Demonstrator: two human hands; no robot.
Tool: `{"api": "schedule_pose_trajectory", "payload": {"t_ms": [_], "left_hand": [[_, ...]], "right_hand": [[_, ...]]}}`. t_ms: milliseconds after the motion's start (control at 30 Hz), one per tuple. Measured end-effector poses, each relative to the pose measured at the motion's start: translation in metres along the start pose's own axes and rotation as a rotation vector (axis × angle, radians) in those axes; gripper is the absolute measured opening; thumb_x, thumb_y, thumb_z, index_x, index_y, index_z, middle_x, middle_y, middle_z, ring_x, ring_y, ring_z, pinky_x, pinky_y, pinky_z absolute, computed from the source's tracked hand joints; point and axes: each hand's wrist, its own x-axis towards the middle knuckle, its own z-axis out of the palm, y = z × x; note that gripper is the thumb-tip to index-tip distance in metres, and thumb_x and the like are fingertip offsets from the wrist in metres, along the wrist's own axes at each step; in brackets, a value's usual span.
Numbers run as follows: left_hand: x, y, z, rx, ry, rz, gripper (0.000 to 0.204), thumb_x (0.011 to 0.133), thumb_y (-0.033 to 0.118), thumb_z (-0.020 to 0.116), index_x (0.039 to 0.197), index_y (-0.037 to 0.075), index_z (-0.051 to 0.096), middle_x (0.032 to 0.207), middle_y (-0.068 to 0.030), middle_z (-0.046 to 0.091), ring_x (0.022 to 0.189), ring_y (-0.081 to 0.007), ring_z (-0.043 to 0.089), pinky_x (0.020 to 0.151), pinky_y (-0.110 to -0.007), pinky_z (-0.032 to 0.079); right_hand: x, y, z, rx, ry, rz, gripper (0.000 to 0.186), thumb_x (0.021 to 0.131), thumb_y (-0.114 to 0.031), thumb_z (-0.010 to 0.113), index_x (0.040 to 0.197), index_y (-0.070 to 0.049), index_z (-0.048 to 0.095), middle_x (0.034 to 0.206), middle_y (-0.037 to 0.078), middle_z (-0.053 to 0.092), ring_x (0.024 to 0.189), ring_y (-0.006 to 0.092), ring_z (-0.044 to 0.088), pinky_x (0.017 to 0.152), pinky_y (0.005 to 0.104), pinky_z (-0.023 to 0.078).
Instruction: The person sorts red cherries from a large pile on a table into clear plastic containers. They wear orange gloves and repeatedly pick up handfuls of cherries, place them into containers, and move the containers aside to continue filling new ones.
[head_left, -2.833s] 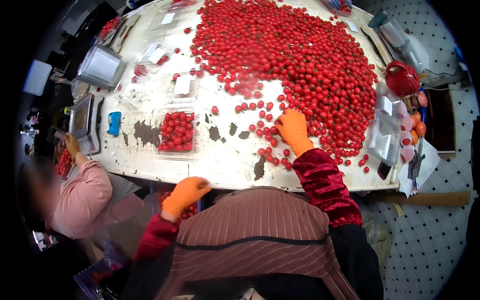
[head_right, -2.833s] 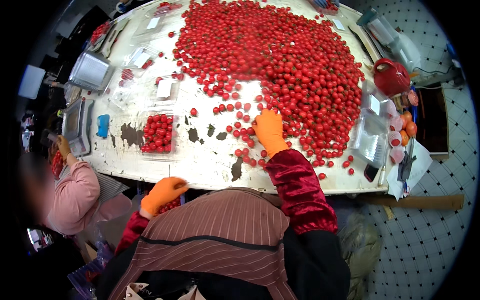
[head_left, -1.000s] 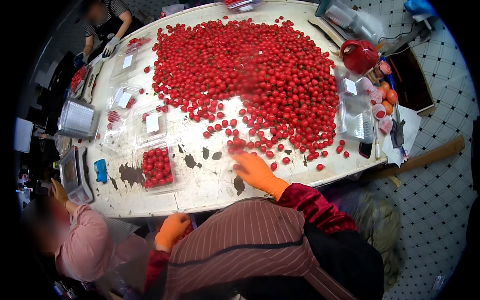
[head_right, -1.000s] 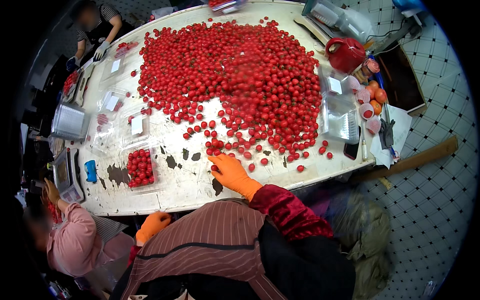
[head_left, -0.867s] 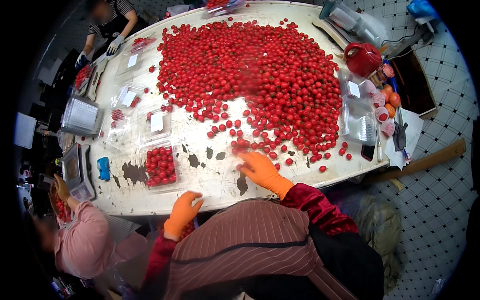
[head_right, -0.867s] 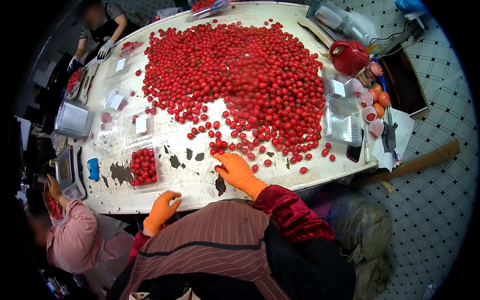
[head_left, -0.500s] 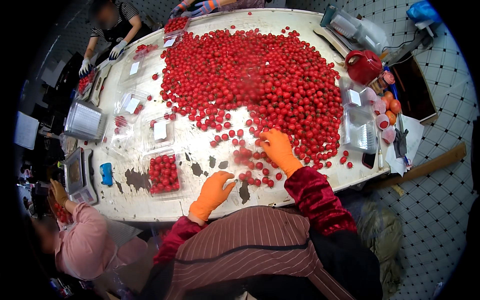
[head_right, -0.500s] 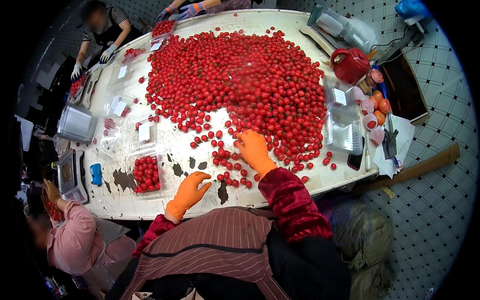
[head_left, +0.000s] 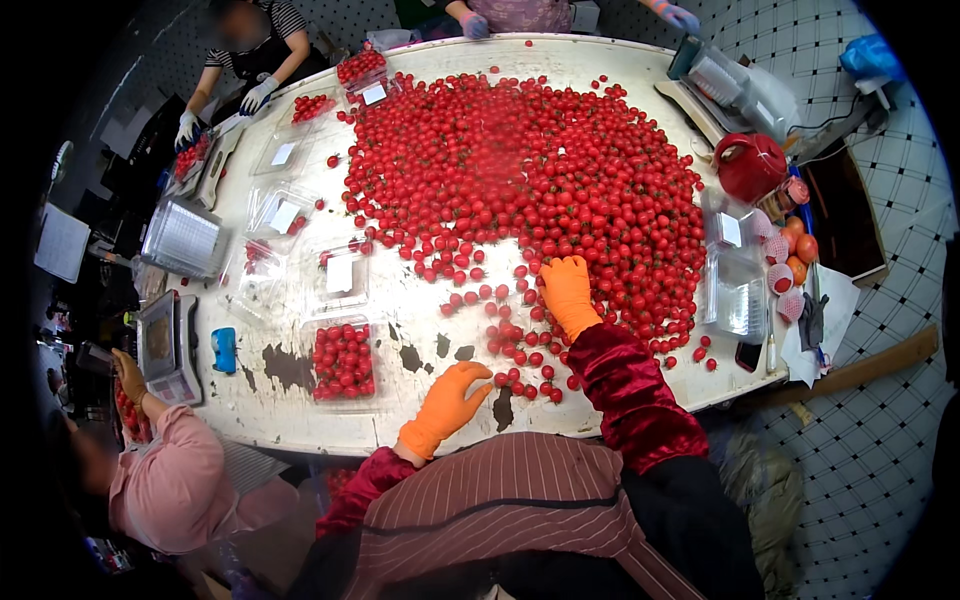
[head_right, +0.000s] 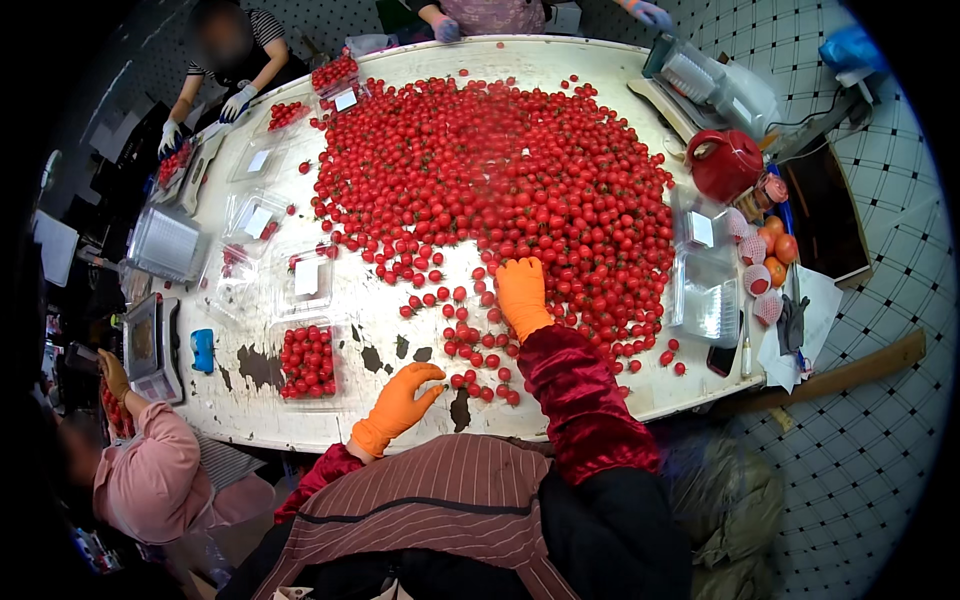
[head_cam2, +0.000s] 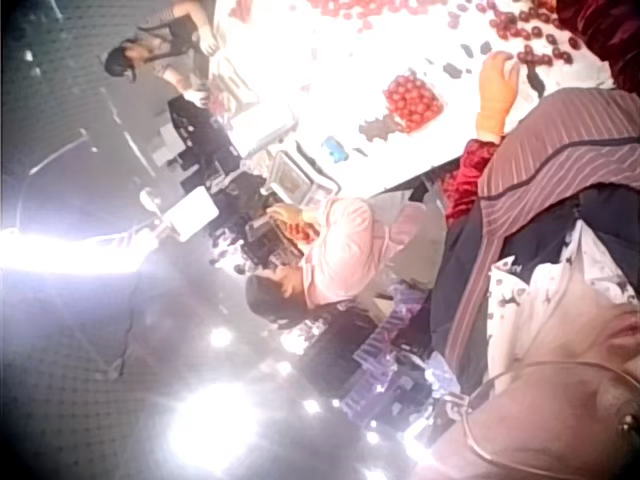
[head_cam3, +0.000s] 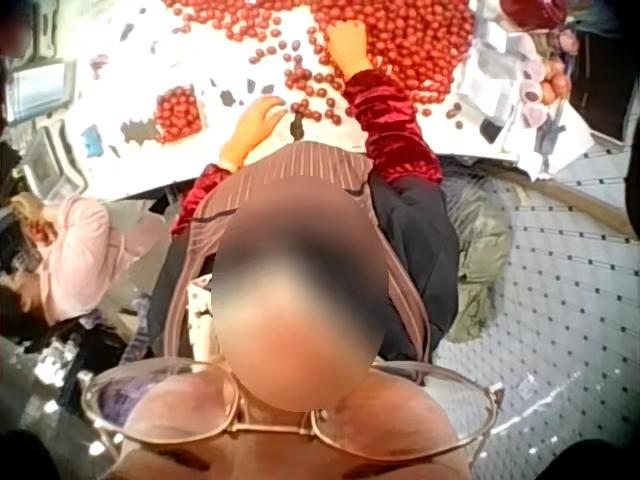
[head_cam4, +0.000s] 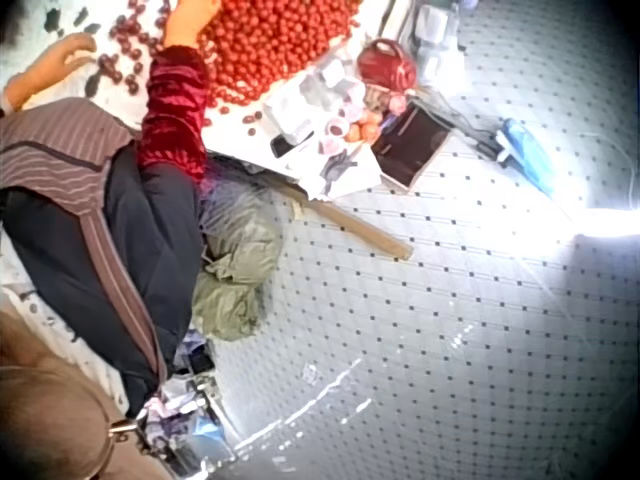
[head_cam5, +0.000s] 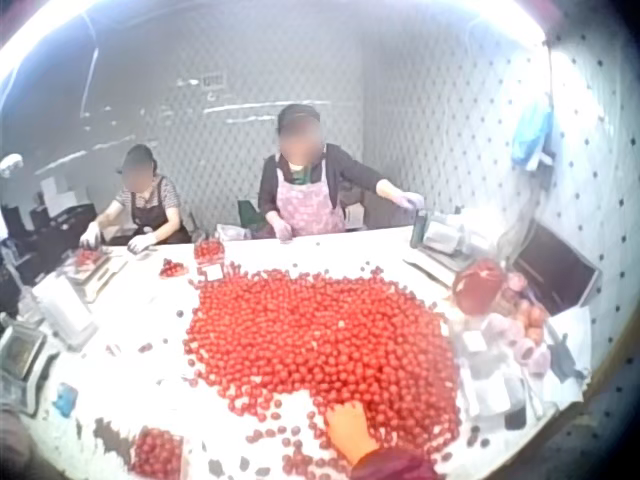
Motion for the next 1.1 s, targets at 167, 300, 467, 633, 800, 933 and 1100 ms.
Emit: {"api": "schedule_pose_trajectory", "payload": {"t_ms": [167, 300, 467, 633, 800, 933, 1100], "left_hand": [[0.011, 0.003, -0.003, -0.472, -0.035, -0.306, 0.026, 0.095, 0.022, 0.062, 0.116, 0.006, 0.065, 0.115, -0.0073, 0.064, 0.107, -0.0221, 0.061, 0.088, -0.035, 0.050], [0.021, -0.013, 0.003, -1.147, 0.068, -0.592, 0.042, 0.100, 0.037, 0.053, 0.121, 0.002, 0.061, 0.122, -0.0111, 0.060, 0.111, -0.0218, 0.058, 0.089, -0.036, 0.050], [0.024, -0.029, 0.005, -1.490, 0.077, -0.666, 0.050, 0.100, 0.043, 0.050, 0.127, 0.001, 0.056, 0.122, -0.0122, 0.057, 0.104, -0.0204, 0.058, 0.091, -0.039, 0.050], [0.015, -0.046, 0.011, -1.429, 0.114, -0.683, 0.042, 0.099, 0.039, 0.054, 0.116, 0.002, 0.063, 0.105, -0.0046, 0.061, 0.094, -0.0164, 0.058, 0.084, -0.033, 0.048], [0.012, -0.045, 0.011, -1.378, 0.100, -0.665, 0.036, 0.098, 0.033, 0.055, 0.112, 0.002, 0.065, 0.097, -0.0015, 0.063, 0.088, -0.0147, 0.058, 0.080, -0.030, 0.046], [0.013, -0.040, 0.013, -1.355, 0.107, -0.706, 0.033, 0.098, 0.032, 0.055, 0.109, 0.003, 0.066, 0.094, -0.0010, 0.063, 0.086, -0.0140, 0.057, 0.079, -0.030, 0.046], [0.011, -0.042, 0.016, -1.347, 0.082, -0.714, 0.034, 0.099, 0.032, 0.054, 0.109, 0.002, 0.067, 0.093, -0.0019, 0.062, 0.086, -0.0133, 0.057, 0.077, -0.029, 0.046]], "right_hand": [[-0.009, -0.020, -0.032, 0.129, 0.118, 0.019, 0.009, 0.076, -0.019, 0.067, 0.083, -0.014, 0.068, 0.086, 0.008, 0.063, 0.088, 0.0281, 0.058, 0.090, 0.0429, 0.039], [-0.034, -0.069, -0.085, 0.565, 0.069, 0.030, 0.011, 0.075, -0.020, 0.068, 0.084, -0.014, 0.069, 0.082, 0.007, 0.063, 0.085, 0.0281, 0.060, 0.087, 0.0436, 0.041], [-0.071, -0.103, -0.086, 0.637, -0.128, -0.155, 0.033, 0.078, -0.024, 0.071, 0.109, -0.013, 0.065, 0.095, 0.006, 0.062, 0.096, 0.0264, 0.058, 0.096, 0.0421, 0.038], [-0.086, -0.100, -0.078, 0.654, -0.166, -0.073, 0.040, 0.081, -0.025, 0.070, 0.117, -0.012, 0.062, 0.099, 0.005, 0.060, 0.103, 0.0274, 0.056, 0.098, 0.0418, 0.036], [-0.085, -0.101, -0.077, 0.657, -0.203, -0.081, 0.038, 0.081, -0.025, 0.070, 0.116, -0.011, 0.063, 0.100, 0.006, 0.060, 0.104, 0.0280, 0.055, 0.099, 0.0415, 0.036], [-0.087, -0.103, -0.074, 0.659, -0.158, -0.110, 0.036, 0.081, -0.024, 0.069, 0.114, -0.010, 0.064, 0.100, 0.007, 0.060, 0.104, 0.0290, 0.055, 0.099, 0.0417, 0.036], [-0.088, -0.105, -0.072, 0.672, -0.167, -0.113, 0.035, 0.082, -0.025, 0.069, 0.113, -0.010, 0.064, 0.100, 0.007, 0.060, 0.103, 0.0286, 0.055, 0.098, 0.0424, 0.036]]}}
